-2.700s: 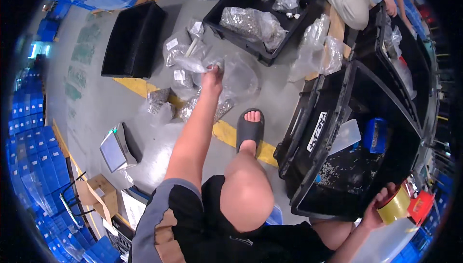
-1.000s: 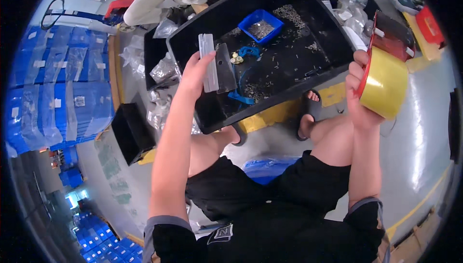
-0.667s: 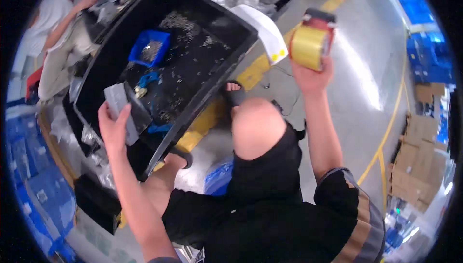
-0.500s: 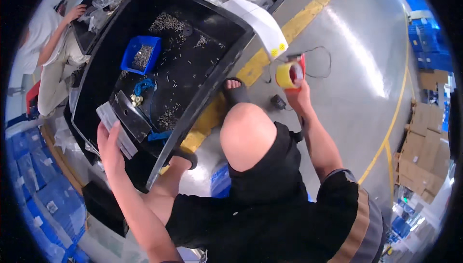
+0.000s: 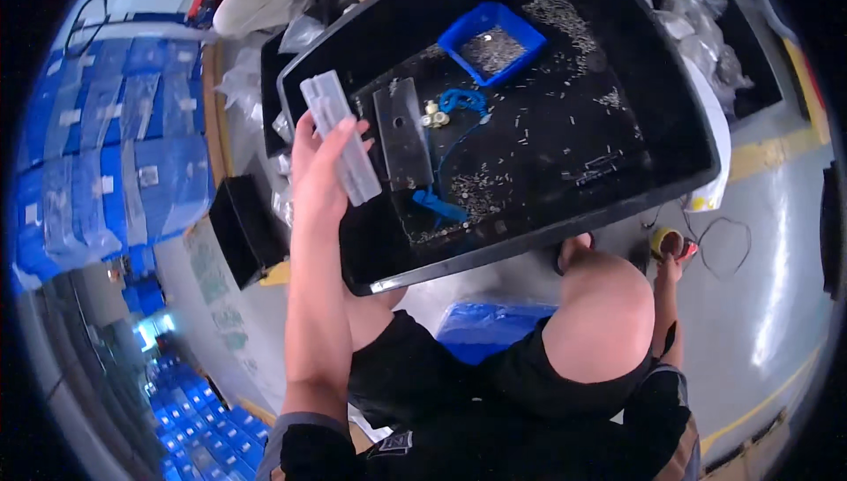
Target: Sorting small metal parts into plastic bags and sealing them with tape.
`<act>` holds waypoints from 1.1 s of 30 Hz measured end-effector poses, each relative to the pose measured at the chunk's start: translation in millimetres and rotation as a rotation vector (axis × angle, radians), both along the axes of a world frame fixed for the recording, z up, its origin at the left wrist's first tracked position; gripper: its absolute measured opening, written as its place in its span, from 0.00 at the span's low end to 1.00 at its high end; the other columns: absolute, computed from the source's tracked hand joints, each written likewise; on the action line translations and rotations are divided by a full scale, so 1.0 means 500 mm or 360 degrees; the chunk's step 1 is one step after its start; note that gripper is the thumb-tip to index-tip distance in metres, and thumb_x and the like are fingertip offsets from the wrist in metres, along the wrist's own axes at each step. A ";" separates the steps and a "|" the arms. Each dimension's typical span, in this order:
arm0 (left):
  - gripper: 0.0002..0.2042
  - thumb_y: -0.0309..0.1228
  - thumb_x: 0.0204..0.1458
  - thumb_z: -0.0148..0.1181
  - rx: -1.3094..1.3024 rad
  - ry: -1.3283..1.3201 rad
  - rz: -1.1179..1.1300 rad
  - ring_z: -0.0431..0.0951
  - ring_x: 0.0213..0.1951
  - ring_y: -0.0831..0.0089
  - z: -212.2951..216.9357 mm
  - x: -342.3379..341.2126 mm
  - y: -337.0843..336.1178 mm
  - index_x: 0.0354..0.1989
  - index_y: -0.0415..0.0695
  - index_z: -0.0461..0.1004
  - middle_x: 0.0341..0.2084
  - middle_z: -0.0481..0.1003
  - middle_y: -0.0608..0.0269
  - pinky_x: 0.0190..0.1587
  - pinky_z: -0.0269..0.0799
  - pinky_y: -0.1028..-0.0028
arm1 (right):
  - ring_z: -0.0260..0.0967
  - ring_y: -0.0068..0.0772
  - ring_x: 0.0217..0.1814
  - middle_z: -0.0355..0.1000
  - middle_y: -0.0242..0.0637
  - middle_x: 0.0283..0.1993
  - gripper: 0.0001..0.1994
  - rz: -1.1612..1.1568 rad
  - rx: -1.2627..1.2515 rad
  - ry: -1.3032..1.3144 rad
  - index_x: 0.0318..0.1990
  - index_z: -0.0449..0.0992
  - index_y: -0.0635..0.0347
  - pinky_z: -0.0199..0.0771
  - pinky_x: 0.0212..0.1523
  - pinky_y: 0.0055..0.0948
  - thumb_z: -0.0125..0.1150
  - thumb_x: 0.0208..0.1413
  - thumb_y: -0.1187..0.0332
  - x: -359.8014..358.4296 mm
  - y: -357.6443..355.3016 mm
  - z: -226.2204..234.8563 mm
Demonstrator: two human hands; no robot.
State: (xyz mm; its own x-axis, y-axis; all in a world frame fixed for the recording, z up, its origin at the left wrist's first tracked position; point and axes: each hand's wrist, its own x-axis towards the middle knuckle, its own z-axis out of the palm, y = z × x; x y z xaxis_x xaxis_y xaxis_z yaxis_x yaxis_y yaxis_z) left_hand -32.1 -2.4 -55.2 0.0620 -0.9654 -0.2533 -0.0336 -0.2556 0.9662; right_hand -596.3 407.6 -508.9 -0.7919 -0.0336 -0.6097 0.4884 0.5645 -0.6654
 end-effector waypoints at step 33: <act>0.34 0.35 0.49 0.65 -0.0392 0.0765 0.0589 0.70 0.48 0.68 0.087 0.150 -0.061 0.61 0.37 0.53 0.50 0.67 0.54 0.47 0.69 0.67 | 0.75 0.51 0.41 0.75 0.55 0.44 0.22 0.2618 0.0369 0.1070 0.30 0.80 0.67 0.75 0.45 0.40 0.65 0.46 0.51 0.942 -1.018 0.675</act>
State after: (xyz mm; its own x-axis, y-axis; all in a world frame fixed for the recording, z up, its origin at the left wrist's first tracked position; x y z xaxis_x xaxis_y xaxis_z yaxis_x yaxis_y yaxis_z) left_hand 42.7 -33.1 -11.6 0.3363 -0.9353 -0.1100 0.4643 0.0630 0.8834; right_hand -125.4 -101.6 -171.4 -0.1257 -0.9334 -0.3360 -0.9091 0.2439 -0.3376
